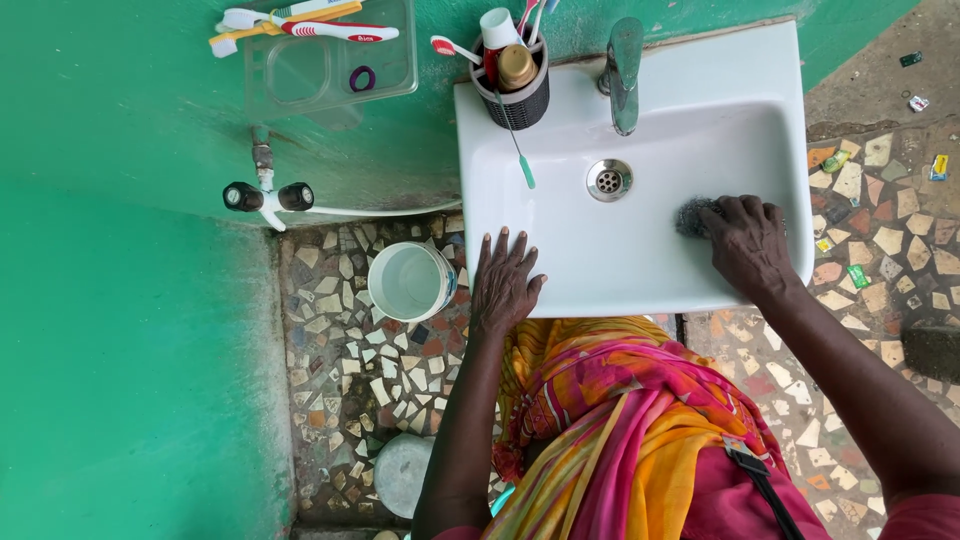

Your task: The person scrubs a white wall-mounted sink with a steel wool pad, then rinses the sink and their hands under running water from the faucet. The person repeatedly scrubs and rinses the sink basin throughout the clip.

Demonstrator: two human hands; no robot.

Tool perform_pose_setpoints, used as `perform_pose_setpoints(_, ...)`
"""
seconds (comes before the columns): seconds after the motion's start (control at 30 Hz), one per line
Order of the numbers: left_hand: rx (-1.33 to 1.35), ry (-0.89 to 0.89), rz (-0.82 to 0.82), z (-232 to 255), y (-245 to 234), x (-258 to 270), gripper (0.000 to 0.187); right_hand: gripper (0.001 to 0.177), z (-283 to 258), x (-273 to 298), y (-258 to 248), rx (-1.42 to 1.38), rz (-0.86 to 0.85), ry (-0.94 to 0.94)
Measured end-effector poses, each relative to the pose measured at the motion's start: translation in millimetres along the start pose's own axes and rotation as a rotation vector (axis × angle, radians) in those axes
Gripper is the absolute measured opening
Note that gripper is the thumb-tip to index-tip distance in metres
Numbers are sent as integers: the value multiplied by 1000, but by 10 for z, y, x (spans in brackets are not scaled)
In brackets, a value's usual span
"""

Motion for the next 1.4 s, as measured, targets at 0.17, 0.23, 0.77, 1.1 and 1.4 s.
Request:
perform_pose_setpoints(0.17, 50, -24, -21, -19, -39, -16, 50, 21, 210, -431, -62, -493, 61, 166)
perform_pose_setpoints(0.23, 64, -23, -15, -15, -33, -25, 49, 22, 162, -539, -58, -523, 27, 157)
perform_pose_setpoints(0.77, 137, -36, 32, -66, -75, -67, 43, 52, -149, -590, -365, -431, 6, -89)
perform_pose_setpoints(1.1, 206, -38, 103, -32, -130, 22, 36, 53, -581, -1460, -953, -284, 374, -379)
perform_pose_setpoints(1.4, 232, -47, 117, -70, -114, 21, 36, 47, 227, -1686, -907, -213, 359, -62)
Point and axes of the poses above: each hand's wrist, its own x-axis away from the middle knuckle, its own y-axis out of the palm, z = x × y, the point moved 6 cm from there along -x, towards the middle knuckle, and after that the axes turned 9 degrees about -z, right-handed, at the moved point
